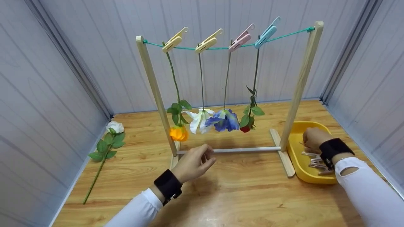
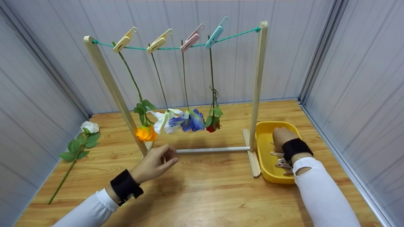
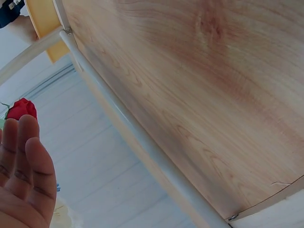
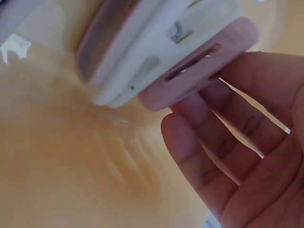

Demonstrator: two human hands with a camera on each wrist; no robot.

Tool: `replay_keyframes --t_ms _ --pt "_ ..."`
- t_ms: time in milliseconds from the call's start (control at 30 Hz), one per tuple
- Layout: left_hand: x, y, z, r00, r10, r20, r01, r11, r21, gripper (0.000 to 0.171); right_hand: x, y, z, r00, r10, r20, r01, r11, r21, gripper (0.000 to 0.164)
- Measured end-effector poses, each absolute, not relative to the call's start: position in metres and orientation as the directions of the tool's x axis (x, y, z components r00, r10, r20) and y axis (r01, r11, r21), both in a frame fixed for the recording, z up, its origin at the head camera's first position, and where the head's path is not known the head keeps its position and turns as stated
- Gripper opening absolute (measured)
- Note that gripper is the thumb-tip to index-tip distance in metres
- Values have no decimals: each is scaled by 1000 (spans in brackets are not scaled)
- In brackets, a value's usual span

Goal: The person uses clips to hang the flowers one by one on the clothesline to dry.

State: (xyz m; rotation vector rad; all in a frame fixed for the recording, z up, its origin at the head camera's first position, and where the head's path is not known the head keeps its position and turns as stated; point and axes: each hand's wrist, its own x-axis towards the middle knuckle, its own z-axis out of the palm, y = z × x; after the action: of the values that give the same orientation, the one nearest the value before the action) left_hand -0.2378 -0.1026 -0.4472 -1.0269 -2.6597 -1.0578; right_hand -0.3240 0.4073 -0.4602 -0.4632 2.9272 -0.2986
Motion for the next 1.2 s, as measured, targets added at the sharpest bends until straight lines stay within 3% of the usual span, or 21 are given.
replay_keyframes --t_ms 200,400,700,800,933,1067,1200 --pt "-238 -103 -449 -768 559 312 621 531 577 11 -330 410 -460 -944 -264 -198 -205 939 -276 32" --pt "-236 -103 -449 -766 558 319 624 530 573 12 -327 404 -454 -936 -212 -280 -124 946 -301 26" --pt "-232 -101 -452 -782 550 293 602 545 584 14 -322 403 -456 -944 -257 -207 -186 932 -312 40" --pt "-232 -101 -454 -782 552 290 599 538 593 14 -319 401 -447 -946 -254 -202 -173 921 -348 36" --pt "-232 -101 -453 -779 558 287 601 531 597 14 -311 396 -425 -950 -232 -209 -136 910 -392 15" --pt "-233 -101 -451 -770 562 301 611 516 600 12 -295 391 -402 -968 -213 -133 -141 900 -413 40" --pt "-233 -100 -450 -755 562 338 633 490 599 9 -277 385 -387 -971 -240 -12 -207 859 -468 38"
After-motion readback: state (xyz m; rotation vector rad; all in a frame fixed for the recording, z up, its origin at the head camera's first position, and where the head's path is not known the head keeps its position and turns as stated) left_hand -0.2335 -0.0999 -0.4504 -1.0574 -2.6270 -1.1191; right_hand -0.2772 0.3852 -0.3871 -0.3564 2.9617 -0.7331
